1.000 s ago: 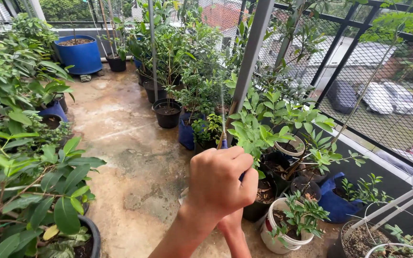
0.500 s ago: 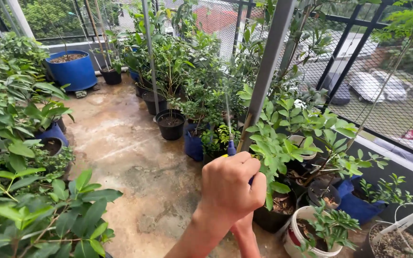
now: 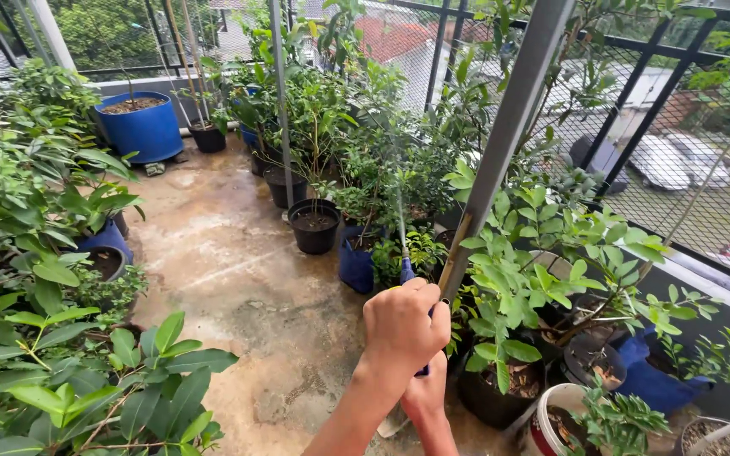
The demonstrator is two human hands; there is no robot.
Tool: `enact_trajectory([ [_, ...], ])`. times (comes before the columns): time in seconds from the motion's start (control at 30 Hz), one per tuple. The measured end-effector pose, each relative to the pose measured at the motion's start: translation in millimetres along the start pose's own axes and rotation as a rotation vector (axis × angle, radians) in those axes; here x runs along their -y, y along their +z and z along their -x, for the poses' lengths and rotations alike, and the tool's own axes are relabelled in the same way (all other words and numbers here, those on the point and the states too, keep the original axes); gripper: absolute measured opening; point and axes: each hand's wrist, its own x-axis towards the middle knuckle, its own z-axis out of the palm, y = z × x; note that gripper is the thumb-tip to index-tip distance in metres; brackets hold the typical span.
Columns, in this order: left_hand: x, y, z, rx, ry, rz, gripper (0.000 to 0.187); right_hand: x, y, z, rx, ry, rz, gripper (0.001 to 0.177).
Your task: Watering several potted plants in a balcony garden using a manual pressure sprayer.
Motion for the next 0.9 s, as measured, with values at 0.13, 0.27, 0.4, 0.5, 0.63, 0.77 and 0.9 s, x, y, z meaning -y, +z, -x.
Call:
enact_trajectory([
  [0.13,11,15,0,-0.030,-0.012,0.000,0.019,-41,-14,0,0.050,0.075,0.015,0.022],
  [0.27,8,14,-7,0.018,-0.043,-0.040,0.021,-45,-17,-10,0.086,0.110,-0.009,0.019],
  [0.4,-11,10,-15,-0.007,0.042,-0.014,0.020,-20,-20,-18,0.088,0.006,-0.112,0.036],
  [0.5,-42,-6,-23,-0.037,0.091,-0.052,0.020,-36,-27,-20,0.097,0.022,-0.135,0.047],
  [0.63,-54,-9,-29,-0.087,0.142,-0.040,0.017,-28,-33,-17,0.130,0.066,-0.124,0.050],
  [0.77,-57,5,-27,-0.046,0.096,-0.102,0.020,-29,-42,-17,0.134,0.058,-0.132,0.048],
  [0.9,-61,19,-29,-0.055,0.054,-0.098,0.020,-44,-57,-17,0.160,0.098,-0.122,0.031],
])
